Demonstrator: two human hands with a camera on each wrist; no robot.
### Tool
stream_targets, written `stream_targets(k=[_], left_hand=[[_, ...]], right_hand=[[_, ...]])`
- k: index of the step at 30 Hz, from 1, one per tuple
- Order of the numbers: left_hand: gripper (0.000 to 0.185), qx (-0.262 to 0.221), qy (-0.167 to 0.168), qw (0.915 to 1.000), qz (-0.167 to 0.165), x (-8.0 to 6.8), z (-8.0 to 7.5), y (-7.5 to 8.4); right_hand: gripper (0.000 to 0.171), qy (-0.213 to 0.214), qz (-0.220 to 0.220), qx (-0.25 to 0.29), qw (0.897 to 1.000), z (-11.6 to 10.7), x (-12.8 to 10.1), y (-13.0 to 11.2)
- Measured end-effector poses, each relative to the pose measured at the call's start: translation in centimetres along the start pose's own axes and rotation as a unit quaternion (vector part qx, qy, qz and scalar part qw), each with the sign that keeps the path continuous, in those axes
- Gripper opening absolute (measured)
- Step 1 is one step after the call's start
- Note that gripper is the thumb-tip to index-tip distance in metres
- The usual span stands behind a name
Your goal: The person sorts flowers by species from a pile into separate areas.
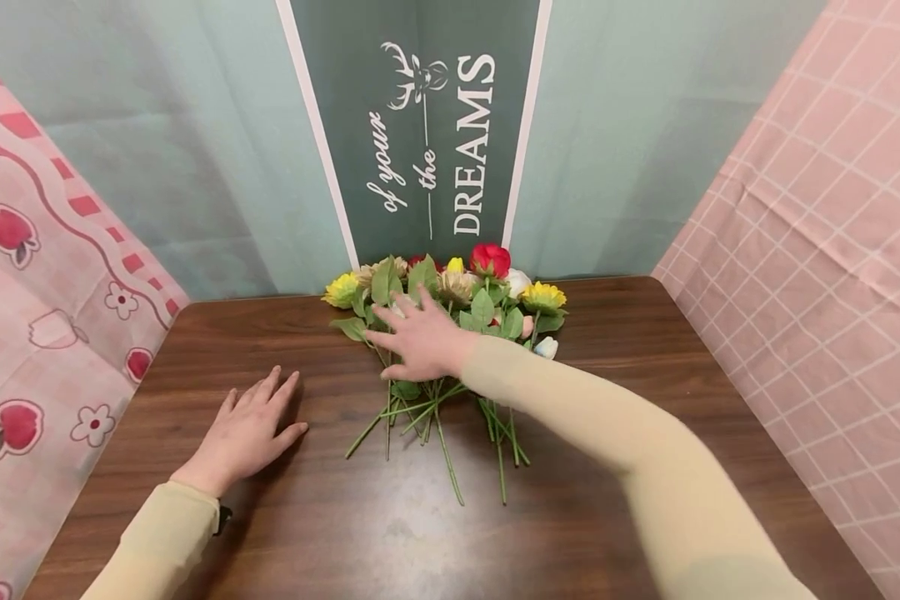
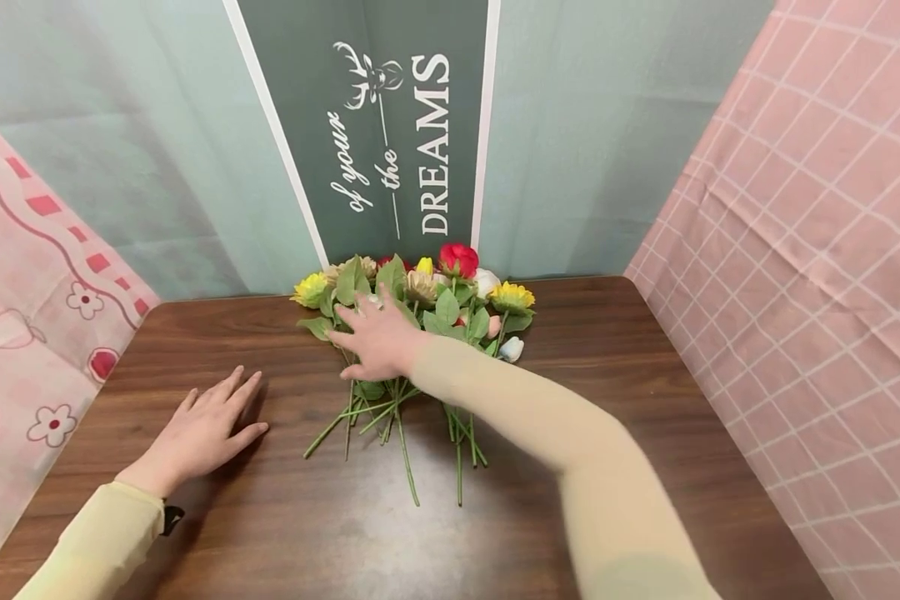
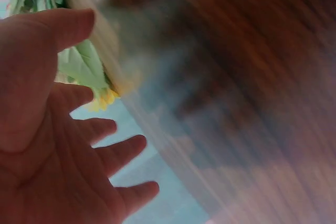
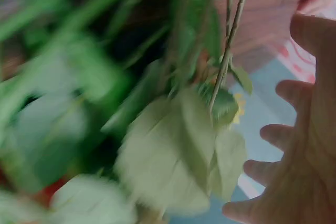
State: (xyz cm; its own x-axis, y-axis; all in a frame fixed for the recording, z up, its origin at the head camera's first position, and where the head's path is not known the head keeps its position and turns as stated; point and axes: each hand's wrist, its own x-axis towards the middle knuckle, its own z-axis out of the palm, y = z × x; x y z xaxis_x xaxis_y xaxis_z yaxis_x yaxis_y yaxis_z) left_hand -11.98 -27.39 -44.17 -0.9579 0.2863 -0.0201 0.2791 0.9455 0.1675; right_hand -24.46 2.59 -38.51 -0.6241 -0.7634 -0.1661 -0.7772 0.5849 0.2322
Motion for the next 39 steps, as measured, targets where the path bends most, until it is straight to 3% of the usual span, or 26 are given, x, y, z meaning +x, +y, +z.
stream_targets(k=[5,9,12,19,26,33,39], left_hand=[[0.081,-0.013,0.031,0.9994,0.005,0.2,0.4,2.1],[0.083,-0.027,0.06,0.9971,0.038,0.6,1.0,4.1],[0.084,-0.027,0.07,0.9942,0.077,1.2,1.2,6.1],[0.081,-0.044,0.041,0.9879,0.143,2.9,1.6,10.4],[0.081,-0.05,0.032,0.9784,0.198,4.8,2.3,14.2],[0.082,-0.04,0.002,0.9717,0.233,6.2,3.0,17.8],[0.083,-0.032,0.002,0.9635,0.266,6.9,3.5,20.2]], right_hand=[[0.079,-0.076,0.017,-0.01,0.997,1.5,2.5,-1.0],[0.078,-0.116,0.033,0.004,0.993,3.0,2.1,-0.5],[0.077,-0.111,0.038,0.019,0.993,4.0,1.0,0.2],[0.076,-0.08,0.041,0.025,0.996,6.5,-3.2,2.8],[0.073,-0.061,0.035,0.06,0.996,8.6,-8.7,7.0],[0.066,-0.032,0.011,0.065,0.997,10.4,-13.4,11.2],[0.067,-0.034,0.022,0.057,0.998,11.4,-16.1,14.0]])
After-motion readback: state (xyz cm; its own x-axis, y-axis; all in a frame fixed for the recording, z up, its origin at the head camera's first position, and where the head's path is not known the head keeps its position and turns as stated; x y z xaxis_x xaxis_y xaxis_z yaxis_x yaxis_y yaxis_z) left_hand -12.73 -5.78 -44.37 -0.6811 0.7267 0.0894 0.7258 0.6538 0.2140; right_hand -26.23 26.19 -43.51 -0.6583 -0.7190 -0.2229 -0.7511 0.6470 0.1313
